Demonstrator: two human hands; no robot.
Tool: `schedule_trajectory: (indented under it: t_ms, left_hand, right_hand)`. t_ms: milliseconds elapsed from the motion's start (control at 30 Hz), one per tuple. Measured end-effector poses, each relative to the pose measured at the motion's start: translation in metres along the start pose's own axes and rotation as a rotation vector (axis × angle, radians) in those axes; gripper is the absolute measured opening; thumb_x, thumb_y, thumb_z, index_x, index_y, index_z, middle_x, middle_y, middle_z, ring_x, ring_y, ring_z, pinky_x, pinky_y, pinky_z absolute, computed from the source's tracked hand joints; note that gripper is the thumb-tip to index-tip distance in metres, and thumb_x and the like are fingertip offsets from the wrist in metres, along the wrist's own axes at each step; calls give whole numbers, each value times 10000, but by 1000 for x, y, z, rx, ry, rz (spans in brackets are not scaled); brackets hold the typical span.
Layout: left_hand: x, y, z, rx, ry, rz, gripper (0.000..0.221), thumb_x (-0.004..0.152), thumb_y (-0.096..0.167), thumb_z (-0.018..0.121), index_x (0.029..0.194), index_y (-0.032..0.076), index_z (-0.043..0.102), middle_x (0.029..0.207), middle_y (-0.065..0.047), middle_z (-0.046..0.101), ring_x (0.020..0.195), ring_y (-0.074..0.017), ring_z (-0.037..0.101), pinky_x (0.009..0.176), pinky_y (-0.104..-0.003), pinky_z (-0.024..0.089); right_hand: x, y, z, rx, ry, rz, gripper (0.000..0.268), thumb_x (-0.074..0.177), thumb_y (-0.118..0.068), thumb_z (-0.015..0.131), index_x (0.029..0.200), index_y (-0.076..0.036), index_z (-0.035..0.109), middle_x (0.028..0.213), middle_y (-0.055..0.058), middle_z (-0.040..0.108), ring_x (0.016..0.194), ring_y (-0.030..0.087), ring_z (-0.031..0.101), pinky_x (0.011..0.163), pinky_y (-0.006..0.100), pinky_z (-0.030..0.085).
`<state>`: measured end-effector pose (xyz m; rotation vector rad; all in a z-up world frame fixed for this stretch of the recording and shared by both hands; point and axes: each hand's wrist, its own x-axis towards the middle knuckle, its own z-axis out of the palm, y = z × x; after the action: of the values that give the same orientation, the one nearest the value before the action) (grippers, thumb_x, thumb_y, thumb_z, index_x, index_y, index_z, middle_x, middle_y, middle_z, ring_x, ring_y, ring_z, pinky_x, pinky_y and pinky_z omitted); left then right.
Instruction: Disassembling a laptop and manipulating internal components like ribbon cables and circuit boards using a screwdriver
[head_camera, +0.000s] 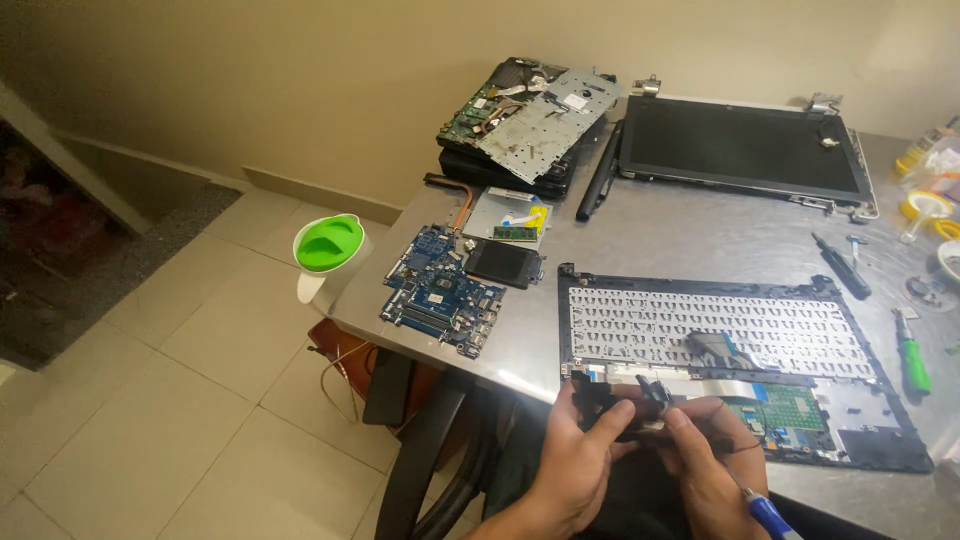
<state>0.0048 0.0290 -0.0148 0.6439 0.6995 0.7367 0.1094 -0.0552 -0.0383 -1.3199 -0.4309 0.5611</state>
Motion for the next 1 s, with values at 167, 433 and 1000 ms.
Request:
schedule_trajectory:
  t_ms: [167, 433, 1000]
  left_hand:
    - [-6, 13, 3, -95, -54, -80, 362, 894, 49, 697, 1248, 91, 634, 1156, -135, 756, 959, -268, 791, 762, -350, 576]
    - [0, -2, -11, -258, -198, -11, 435, 849, -40, 712, 1194, 127, 506, 1502, -107, 618, 1027, -302, 731, 811, -368, 633]
    - [25, 65, -25, -362, 21, 158, 507, 827, -178, 688, 1242, 57, 515, 1150, -290, 724, 1043, -359, 721, 792, -399, 593]
  right_hand:
    - [6, 1, -6, -161, -11, -65, 122, 909, -104, 700, 852, 1, 673, 701, 176, 731, 538, 237, 606, 552, 294, 460]
    - [-3, -45, -3, -375, -218, -306, 152, 868, -112, 700, 740, -44, 652, 674, 59, 672, 627, 166, 603, 638, 291, 451]
    - [-9, -38, 20, -654, -205, -449, 227, 758, -222, 733, 797, -7, 795, 1722, 177, 334, 1524, 313, 402, 1220, 553, 286]
